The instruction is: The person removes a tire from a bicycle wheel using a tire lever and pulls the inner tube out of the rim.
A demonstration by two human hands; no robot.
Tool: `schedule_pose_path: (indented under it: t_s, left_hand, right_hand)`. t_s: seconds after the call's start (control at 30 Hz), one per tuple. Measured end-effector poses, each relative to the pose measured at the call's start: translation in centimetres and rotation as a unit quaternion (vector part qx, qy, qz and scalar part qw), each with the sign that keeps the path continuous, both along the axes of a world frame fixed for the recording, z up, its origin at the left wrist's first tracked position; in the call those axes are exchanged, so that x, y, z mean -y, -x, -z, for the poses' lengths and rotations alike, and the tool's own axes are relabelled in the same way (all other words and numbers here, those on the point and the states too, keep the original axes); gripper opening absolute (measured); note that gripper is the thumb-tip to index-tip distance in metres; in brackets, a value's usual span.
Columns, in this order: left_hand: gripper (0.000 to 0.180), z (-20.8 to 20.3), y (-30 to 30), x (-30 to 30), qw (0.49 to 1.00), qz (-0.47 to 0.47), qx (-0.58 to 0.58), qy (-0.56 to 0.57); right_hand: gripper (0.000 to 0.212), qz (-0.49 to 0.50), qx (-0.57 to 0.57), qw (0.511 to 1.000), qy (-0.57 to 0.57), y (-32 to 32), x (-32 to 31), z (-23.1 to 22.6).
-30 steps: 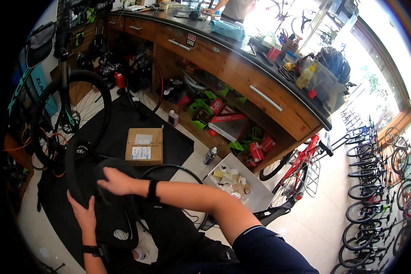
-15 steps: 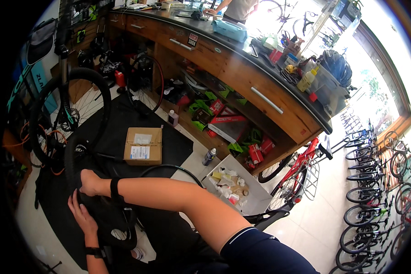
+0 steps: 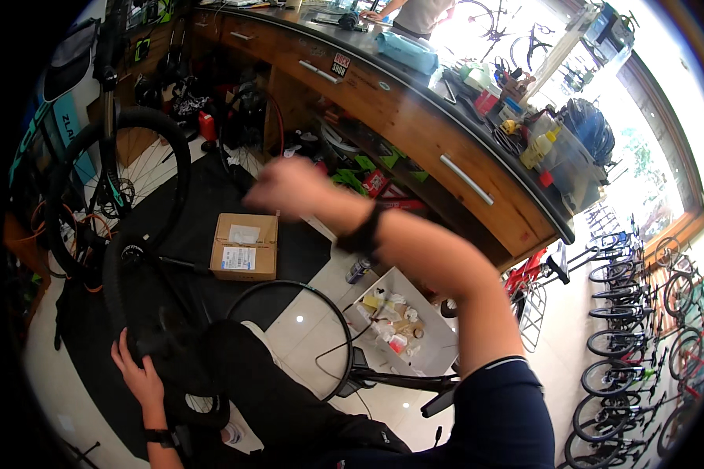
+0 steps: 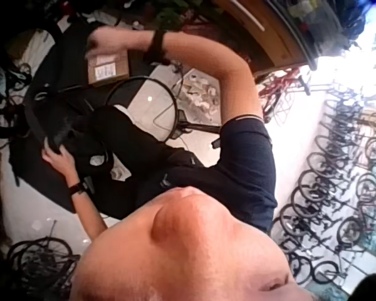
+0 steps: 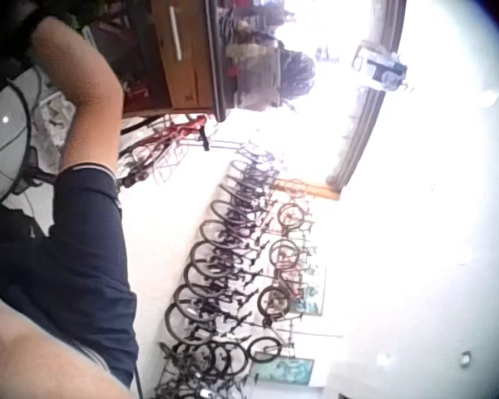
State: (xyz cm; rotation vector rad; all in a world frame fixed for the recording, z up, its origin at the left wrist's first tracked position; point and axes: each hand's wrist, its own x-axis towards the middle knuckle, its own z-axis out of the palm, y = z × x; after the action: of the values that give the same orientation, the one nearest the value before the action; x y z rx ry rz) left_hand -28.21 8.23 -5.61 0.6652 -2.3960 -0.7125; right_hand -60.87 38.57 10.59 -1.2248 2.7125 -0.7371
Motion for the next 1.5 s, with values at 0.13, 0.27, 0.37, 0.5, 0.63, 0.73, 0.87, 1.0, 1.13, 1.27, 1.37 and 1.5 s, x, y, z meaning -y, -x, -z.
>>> schedule_pose_path:
  t_s: [0.13, 0.27, 0.37, 0.5, 0.63, 0.73, 0.87, 1.0, 1.13, 1.27, 1.37, 1.5]
  left_hand:
    - [0.058, 0.5, 0.6, 0.1, 1.0, 0.011, 0.004, -0.019]
    - [0.057, 1.2, -0.2, 1.4, 1.0, -0.003, 0.004, 0.024]
    - [0.058, 2.1, -0.7, 2.6, 0.998, -0.021, 0.024, 0.047]
    - [0.059, 2.4, -1.2, 4.4, 0.996, -0.032, 0.041, 0.071]
    - [0.057, 2.6, -1.0, 5.2, 0.995, -0.033, 0.043, 0.087]
    - [0.057, 2.3, -1.0, 5.1, 0.995, -0.049, 0.048, 0.076]
    - [0.056, 3.2, -1.7, 5.9, 0.992, -0.038, 0.052, 0.105]
    - [0.055, 3.6, -2.5, 6.6, 0.992, -0.04, 0.063, 0.104]
    - [0.057, 3.2, -2.0, 6.3, 0.991, -0.05, 0.063, 0.11]
    - [0.058, 3.5, -1.9, 7.0, 0.992, -0.048, 0.058, 0.105]
    - [0.057, 3.2, -1.7, 6.7, 0.992, -0.054, 0.059, 0.101]
    - [0.057, 3.2, -1.7, 6.5, 0.992, -0.058, 0.065, 0.093]
  right_hand:
    - [0.028, 0.385, -0.234, 0.879, 0.159, 9.0, -20.0, -10.2]
    - [0.047, 0.575, -0.363, 0.73, 0.061, 16.6, -35.8, -13.6]
    - [0.061, 0.557, -0.349, 0.754, -0.014, 18.6, -41.2, -14.3]
    - [0.067, 0.535, -0.342, 0.772, -0.03, 20.9, -41.4, -15.1]
    - [0.07, 0.558, -0.31, 0.767, -0.063, 22.1, -41.0, -16.0]
    - [0.067, 0.565, -0.317, 0.759, -0.062, 22.0, -40.1, -15.7]
    - [0.064, 0.547, -0.337, 0.765, -0.045, 22.2, -40.1, -15.9]
    - [0.057, 0.475, -0.321, 0.819, -0.02, 23.0, -42.6, -16.1]
    - [0.051, 0.428, -0.293, 0.854, 0.041, 24.4, -46.0, -15.9]
    - [0.051, 0.406, -0.278, 0.866, 0.091, 25.0, -47.3, -15.3]
    - [0.053, 0.42, -0.262, 0.863, 0.103, 24.6, -46.1, -15.1]
    - [0.056, 0.453, -0.301, 0.835, 0.089, 23.9, -45.0, -15.4]
